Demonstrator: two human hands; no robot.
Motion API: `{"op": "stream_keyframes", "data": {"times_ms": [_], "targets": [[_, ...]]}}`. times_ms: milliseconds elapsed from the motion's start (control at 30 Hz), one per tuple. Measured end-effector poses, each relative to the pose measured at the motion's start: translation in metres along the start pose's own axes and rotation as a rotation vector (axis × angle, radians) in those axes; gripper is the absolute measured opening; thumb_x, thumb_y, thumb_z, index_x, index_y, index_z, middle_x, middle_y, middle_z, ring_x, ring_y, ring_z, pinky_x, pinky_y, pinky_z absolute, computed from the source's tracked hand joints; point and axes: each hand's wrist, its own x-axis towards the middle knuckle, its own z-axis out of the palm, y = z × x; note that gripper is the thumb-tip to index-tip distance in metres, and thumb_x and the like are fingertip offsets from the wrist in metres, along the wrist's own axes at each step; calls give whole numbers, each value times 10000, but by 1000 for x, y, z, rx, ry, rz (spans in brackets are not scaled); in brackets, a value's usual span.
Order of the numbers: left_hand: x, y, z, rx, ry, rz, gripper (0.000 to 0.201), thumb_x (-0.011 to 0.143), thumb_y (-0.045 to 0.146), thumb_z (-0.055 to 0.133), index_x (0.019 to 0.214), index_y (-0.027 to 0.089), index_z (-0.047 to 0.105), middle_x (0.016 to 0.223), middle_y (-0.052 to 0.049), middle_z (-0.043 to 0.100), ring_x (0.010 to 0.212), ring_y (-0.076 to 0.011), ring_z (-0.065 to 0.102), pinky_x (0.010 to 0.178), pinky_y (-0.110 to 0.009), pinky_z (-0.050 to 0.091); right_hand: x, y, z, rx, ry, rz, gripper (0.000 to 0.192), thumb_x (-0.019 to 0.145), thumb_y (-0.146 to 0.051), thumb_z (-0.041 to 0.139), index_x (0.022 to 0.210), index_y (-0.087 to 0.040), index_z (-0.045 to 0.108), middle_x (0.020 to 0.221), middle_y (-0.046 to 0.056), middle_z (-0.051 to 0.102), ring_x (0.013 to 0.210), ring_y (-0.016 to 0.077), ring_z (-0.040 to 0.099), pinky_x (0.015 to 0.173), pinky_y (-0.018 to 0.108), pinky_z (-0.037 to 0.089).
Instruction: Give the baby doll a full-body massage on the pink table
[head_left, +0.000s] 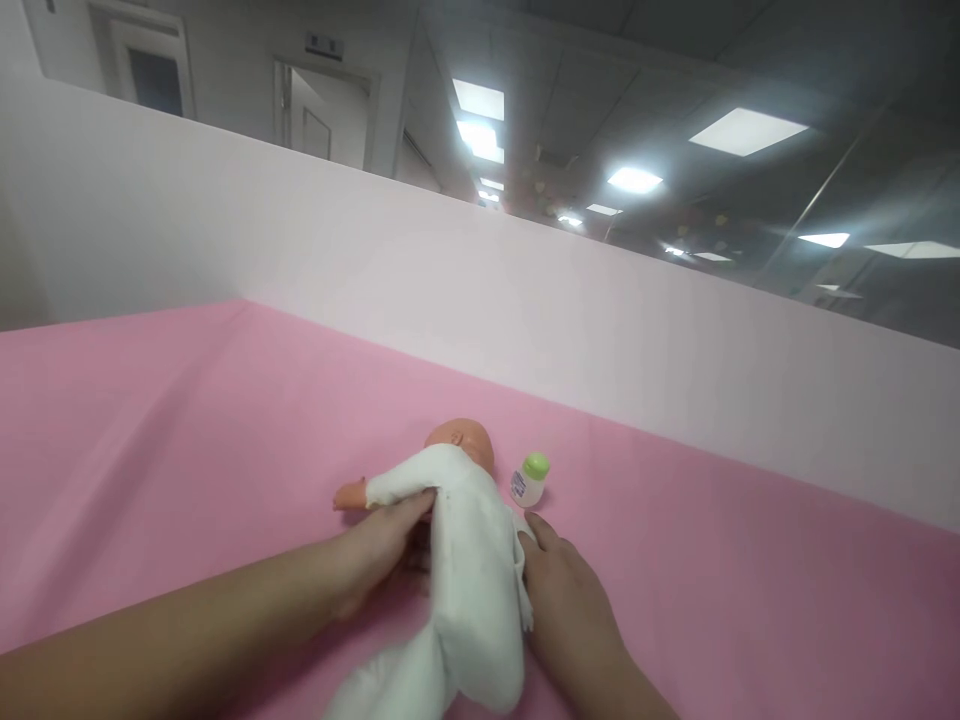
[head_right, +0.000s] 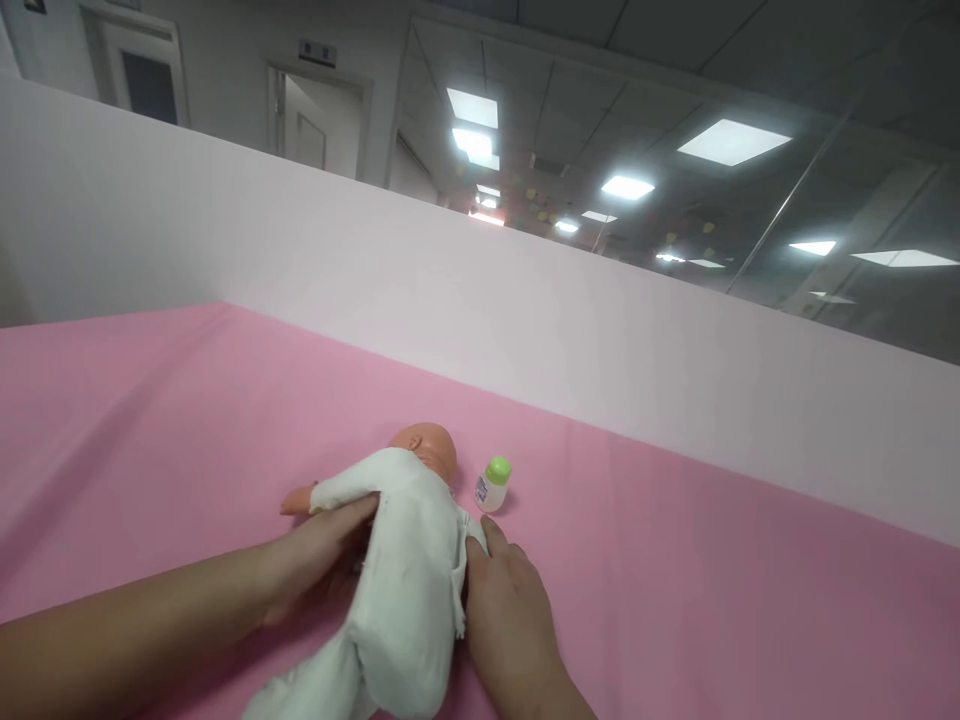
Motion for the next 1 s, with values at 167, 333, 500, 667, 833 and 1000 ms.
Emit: {"op": "stream_keyframes", "data": {"times_ms": [167, 333, 500, 667, 833, 1000], "targets": [[-27, 7, 6, 478, 50, 269, 500, 950, 679, 478, 972, 209, 645, 1005, -82, 700, 1004, -294, 630, 921, -436, 496, 5, 7, 8, -52, -32, 16, 353, 942, -297, 520, 1237, -230, 702, 1524, 155, 517, 1250, 343, 587, 1020, 452, 423], [-50, 12, 8, 724, -24, 484, 693, 909, 592, 597, 1495, 279, 399, 1504, -119, 497, 1330, -355, 498, 1085, -521, 443, 2, 7, 15, -43, 48, 19, 394, 866, -285, 644, 1253, -231, 689, 1508, 161, 529, 1098, 332, 626, 962, 461, 428], [-45, 4, 0, 1044, 17, 390, 1071, 733, 714, 755, 1618, 369, 261, 1717, -128, 117, 1531, -496, 158, 1142, -690, 325, -1, 4, 13, -60, 115, -24, 402, 836, -238, 665, 1238, -238, 689, 1491, 161, 546, 1071, 335, 613, 935, 474, 432], [-27, 22, -21, 1133, -33, 341, 962, 810, 709, 687, 1608, 301, 337, 1685, -122, 264, 1548, -420, 187, 1224, -603, 257, 2, 3, 7, -151, 104, -13, 406, 811, -138, 614, 1203, -204, 693, 1464, 169, 575, 1095, 335, 600, 916, 474, 442], [-15, 33, -43, 1115, -93, 358, 865, 901, 675, 601, 1603, 227, 362, 1616, -148, 408, 1458, -460, 369, 1153, -574, 378, 0, -3, -2, -102, 94, -6, 499, 782, -93, 577, 1262, -187, 675, 1497, 157, 550, 1349, 399, 472, 1030, 544, 382], [-6, 20, -53, 1333, -96, 362, 831, 968, 661, 467, 1634, 205, 265, 1627, -158, 386, 1476, -422, 356, 1188, -582, 301, -10, -18, -24, 113, 50, 45, 417, 855, -77, 454, 1154, -233, 699, 1187, 107, 728, 1035, 301, 660, 863, 427, 483]]}}
